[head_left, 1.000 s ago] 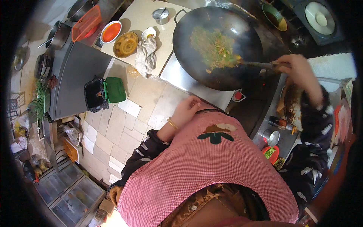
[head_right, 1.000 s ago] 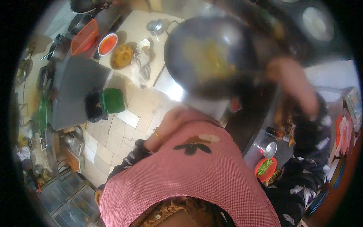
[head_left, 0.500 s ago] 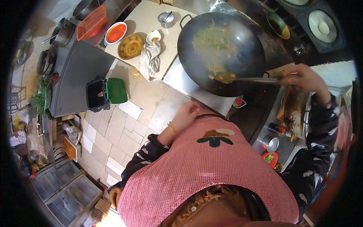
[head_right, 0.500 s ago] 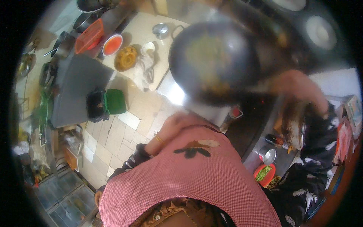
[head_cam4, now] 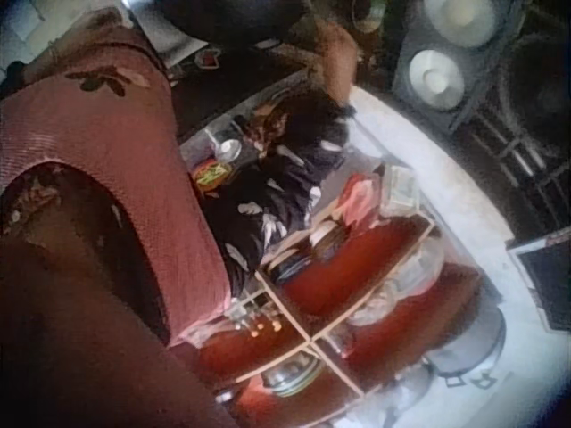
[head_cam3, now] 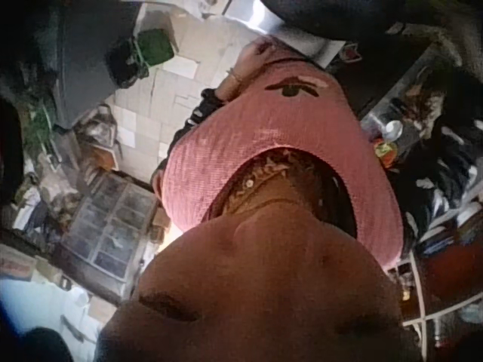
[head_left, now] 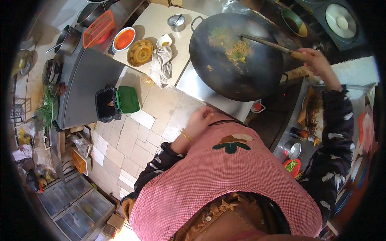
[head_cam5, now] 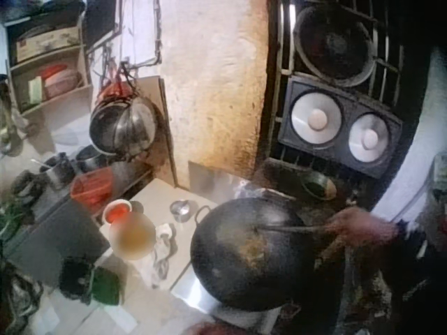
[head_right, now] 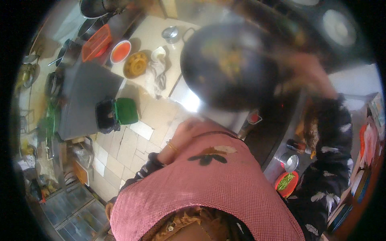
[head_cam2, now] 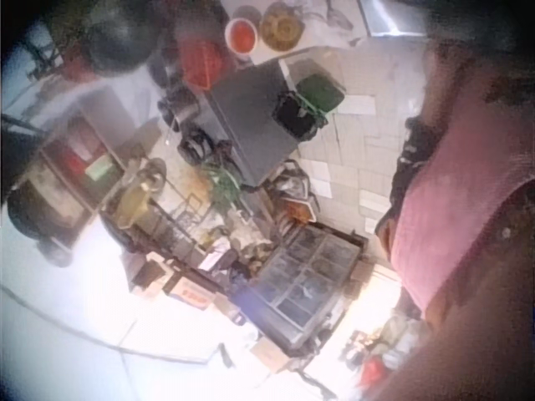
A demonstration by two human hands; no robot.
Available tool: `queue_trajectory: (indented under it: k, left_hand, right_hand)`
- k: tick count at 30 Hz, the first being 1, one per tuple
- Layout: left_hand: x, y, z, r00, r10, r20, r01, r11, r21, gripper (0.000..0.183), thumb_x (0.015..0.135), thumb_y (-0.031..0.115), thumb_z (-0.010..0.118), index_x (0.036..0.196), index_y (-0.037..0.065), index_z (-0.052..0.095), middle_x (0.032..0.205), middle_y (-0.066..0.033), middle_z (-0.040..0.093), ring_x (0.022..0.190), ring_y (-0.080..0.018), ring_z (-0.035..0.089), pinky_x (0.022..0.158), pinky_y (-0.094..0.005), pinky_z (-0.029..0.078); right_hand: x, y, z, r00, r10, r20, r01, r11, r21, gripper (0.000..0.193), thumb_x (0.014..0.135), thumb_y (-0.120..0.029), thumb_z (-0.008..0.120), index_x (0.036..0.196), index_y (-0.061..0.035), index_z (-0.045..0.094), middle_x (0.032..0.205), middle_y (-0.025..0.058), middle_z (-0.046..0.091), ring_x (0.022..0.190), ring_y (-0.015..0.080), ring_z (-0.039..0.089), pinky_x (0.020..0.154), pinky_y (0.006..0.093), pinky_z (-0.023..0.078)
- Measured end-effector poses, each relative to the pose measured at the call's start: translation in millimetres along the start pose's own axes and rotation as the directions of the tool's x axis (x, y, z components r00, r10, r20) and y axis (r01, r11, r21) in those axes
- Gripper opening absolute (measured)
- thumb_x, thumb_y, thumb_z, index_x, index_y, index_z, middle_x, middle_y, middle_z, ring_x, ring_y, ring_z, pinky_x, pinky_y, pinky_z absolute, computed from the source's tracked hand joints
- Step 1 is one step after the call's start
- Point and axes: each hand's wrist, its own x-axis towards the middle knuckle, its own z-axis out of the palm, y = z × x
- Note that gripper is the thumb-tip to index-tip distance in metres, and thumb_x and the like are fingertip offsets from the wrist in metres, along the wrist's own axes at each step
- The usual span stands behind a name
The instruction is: The person stir-fries vegetables in a wok, adds seasoning from a pouch and a bottle, then transfers the cooked mixture into a bowl. The person uses a spatula to mix ingredients and a ladle to serve the food.
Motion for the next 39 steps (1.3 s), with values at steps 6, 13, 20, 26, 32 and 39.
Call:
queue_trajectory:
  k: [6, 13, 20, 26, 32, 39]
  left_hand:
    - [9, -3, 14, 0.988, 0.128, 0.09, -0.134, 0.988, 0.071, 0.024, 0.09, 0.018, 0.06, 0.107, 0.0, 0.061, 0.092, -0.0141, 0.068, 0.081, -0.0252, 0.064, 0.075, -0.0341, 0.051]
    - [5, -5, 8, 0.994, 0.092, 0.051, -0.093, 0.996, 0.015, 0.023, 0.091, 0.017, 0.06, 0.108, 0.001, 0.061, 0.094, -0.0134, 0.067, 0.083, -0.0246, 0.064, 0.076, -0.0336, 0.051]
    - [1, -1, 8, 0.999, 0.029, 0.034, -0.032, 0.997, 0.066, 0.022, 0.091, 0.016, 0.06, 0.108, 0.001, 0.061, 0.094, -0.0121, 0.067, 0.082, -0.0229, 0.064, 0.076, -0.0331, 0.051]
    - [6, -2, 10, 0.996, 0.077, 0.033, -0.081, 0.989, 0.121, 0.021, 0.091, 0.016, 0.06, 0.105, 0.001, 0.061, 0.091, -0.0118, 0.067, 0.081, -0.0229, 0.063, 0.075, -0.033, 0.051]
    - [9, -2, 7, 0.992, 0.089, 0.088, -0.098, 0.988, 0.117, 0.022, 0.092, 0.017, 0.06, 0.106, 0.0, 0.061, 0.091, -0.0126, 0.067, 0.08, -0.0231, 0.063, 0.075, -0.0331, 0.051]
    - [4, -13, 3, 0.993, 0.092, 0.072, -0.099, 0.989, 0.111, 0.026, 0.091, 0.019, 0.06, 0.108, -0.001, 0.061, 0.102, -0.0188, 0.065, 0.096, -0.0335, 0.062, 0.084, -0.0387, 0.049]
  right_hand:
    - [-20, -18, 69, 0.998, -0.058, 0.007, 0.058, 0.956, -0.289, 0.028, 0.095, -0.017, 0.059, 0.119, -0.0062, 0.065, 0.092, 0.0045, 0.065, 0.065, 0.0108, 0.059, 0.055, 0.0272, 0.048]
    - [-54, -58, -68, 0.846, 0.459, 0.27, -0.458, 0.886, -0.07, 0.021, 0.088, -0.007, 0.06, 0.107, -0.0047, 0.069, 0.091, 0.0027, 0.066, 0.073, 0.0074, 0.057, 0.062, 0.0227, 0.047]
    - [-20, -69, -13, 0.906, 0.088, 0.414, -0.108, 0.994, 0.025, 0.023, 0.092, -0.011, 0.059, 0.112, -0.0057, 0.067, 0.077, 0.0005, 0.062, 0.06, 0.0054, 0.051, 0.049, 0.0217, 0.041]
    - [11, -54, 85, 0.774, 0.509, 0.378, -0.63, 0.552, 0.547, 0.031, 0.097, -0.02, 0.055, 0.125, -0.0075, 0.058, 0.078, 0.0036, 0.057, 0.052, 0.004, 0.047, 0.037, 0.0169, 0.03]
    - [-24, -5, 143, 0.857, 0.431, 0.282, -0.257, -0.118, 0.959, 0.04, 0.096, -0.015, 0.056, 0.13, 0.0024, 0.043, 0.092, 0.0094, 0.053, 0.062, 0.0065, 0.05, 0.048, 0.0168, 0.041]
    - [-114, -22, 246, 0.73, 0.683, 0.022, -0.139, 0.116, 0.983, 0.032, 0.096, -0.017, 0.056, 0.117, 0.0051, 0.045, 0.086, 0.0056, 0.051, 0.057, 0.008, 0.044, 0.048, 0.0185, 0.041]
